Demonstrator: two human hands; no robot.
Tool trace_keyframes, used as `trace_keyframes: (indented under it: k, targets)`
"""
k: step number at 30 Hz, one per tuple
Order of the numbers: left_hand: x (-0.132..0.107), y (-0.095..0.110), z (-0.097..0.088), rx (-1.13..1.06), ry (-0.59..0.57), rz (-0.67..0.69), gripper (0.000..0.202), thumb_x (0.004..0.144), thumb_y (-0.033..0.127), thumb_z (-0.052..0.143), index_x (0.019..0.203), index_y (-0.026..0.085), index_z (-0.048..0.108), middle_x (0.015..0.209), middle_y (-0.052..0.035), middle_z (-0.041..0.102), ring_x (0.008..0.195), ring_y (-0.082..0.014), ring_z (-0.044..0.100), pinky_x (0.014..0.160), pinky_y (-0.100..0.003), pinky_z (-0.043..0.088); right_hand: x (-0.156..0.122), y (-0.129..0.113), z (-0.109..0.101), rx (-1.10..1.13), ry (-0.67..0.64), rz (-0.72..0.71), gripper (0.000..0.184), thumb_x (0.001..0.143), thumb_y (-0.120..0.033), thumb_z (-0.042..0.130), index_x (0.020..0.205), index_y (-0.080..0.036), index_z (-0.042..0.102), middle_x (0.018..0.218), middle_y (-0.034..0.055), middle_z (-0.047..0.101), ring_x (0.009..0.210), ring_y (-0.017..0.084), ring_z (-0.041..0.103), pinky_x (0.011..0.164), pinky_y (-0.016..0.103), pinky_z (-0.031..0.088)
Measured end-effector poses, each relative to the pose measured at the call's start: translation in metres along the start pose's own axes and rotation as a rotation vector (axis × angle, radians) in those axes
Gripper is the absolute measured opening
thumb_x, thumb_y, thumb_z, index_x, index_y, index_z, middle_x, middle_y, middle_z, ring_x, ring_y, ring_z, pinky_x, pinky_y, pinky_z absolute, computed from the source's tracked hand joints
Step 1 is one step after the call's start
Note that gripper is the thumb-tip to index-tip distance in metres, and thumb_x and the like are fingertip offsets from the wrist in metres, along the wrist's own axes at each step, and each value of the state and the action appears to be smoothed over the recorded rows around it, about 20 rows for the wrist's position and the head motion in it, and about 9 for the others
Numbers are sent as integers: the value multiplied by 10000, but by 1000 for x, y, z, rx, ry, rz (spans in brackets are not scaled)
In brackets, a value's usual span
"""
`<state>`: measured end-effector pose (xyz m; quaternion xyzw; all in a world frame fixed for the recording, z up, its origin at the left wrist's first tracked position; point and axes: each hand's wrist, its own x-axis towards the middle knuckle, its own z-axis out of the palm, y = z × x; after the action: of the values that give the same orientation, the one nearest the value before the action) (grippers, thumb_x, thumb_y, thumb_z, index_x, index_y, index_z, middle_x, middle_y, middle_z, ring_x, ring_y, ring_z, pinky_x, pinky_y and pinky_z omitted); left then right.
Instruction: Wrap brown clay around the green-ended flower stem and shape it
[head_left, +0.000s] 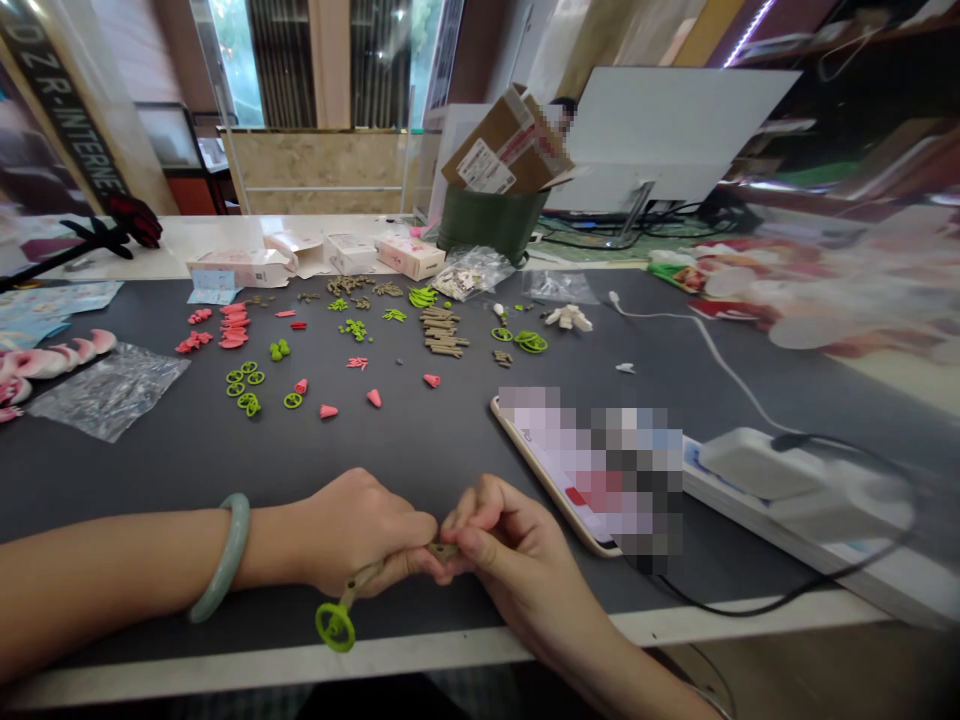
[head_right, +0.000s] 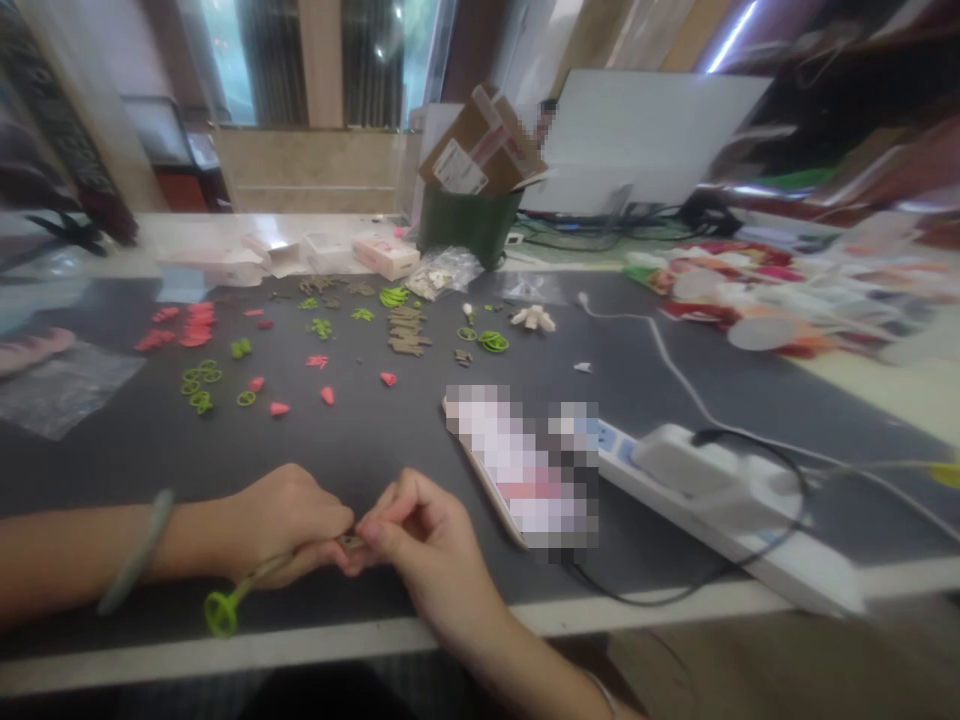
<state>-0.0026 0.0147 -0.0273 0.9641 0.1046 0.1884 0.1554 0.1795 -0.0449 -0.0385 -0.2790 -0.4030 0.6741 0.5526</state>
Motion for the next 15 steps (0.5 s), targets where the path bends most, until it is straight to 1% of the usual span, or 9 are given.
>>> trace_keyframes:
  k: [3, 6, 10, 12, 15]
  targets:
    - [0, 0, 0, 38, 3, 20, 572, 1014, 459, 107, 745, 183, 531, 600, 2, 629, 485, -108, 560, 463, -257, 328, 0, -1, 2, 39, -14, 7, 289, 716, -204, 804, 659, -166, 524, 660, -22, 690, 575, 109, 694, 525, 178, 565]
    - [1, 0, -1, 23, 11, 34, 588, 1014, 457, 90, 740, 184, 533, 591, 6, 623, 482, -103, 552, 460, -256, 323, 0, -2, 5, 70, -27, 21, 276, 719, -199, 801, 661, -163, 533, 680, -21, 695, 575, 109, 697, 531, 184, 575]
    - [1, -2, 0, 20, 63, 81, 572, 1015, 454, 127, 696, 183, 517, 555, 9, 597, 455, -106, 521, 448, -266, 305, 0, -4, 7, 106, -35, 42, 267, 715, -204, 804, 663, -162, 545, 701, -24, 703, 586, 111, 702, 547, 201, 595]
    - [1, -3, 1, 4, 75, 76, 546, 1016, 445, 162, 702, 183, 524, 558, 11, 596, 456, -103, 516, 454, -263, 306, 0, -4, 7, 112, -38, 40, 266, 709, -208, 809, 655, -159, 553, 705, -22, 709, 590, 110, 703, 555, 204, 599]
    - [1, -3, 0, -64, 56, 42, 526, 1014, 446, 188, 723, 185, 540, 580, 13, 604, 470, -98, 517, 471, -249, 319, 0, -4, 6, 120, -56, 27, 240, 708, -203, 810, 657, -161, 580, 723, -20, 724, 608, 109, 706, 574, 210, 604]
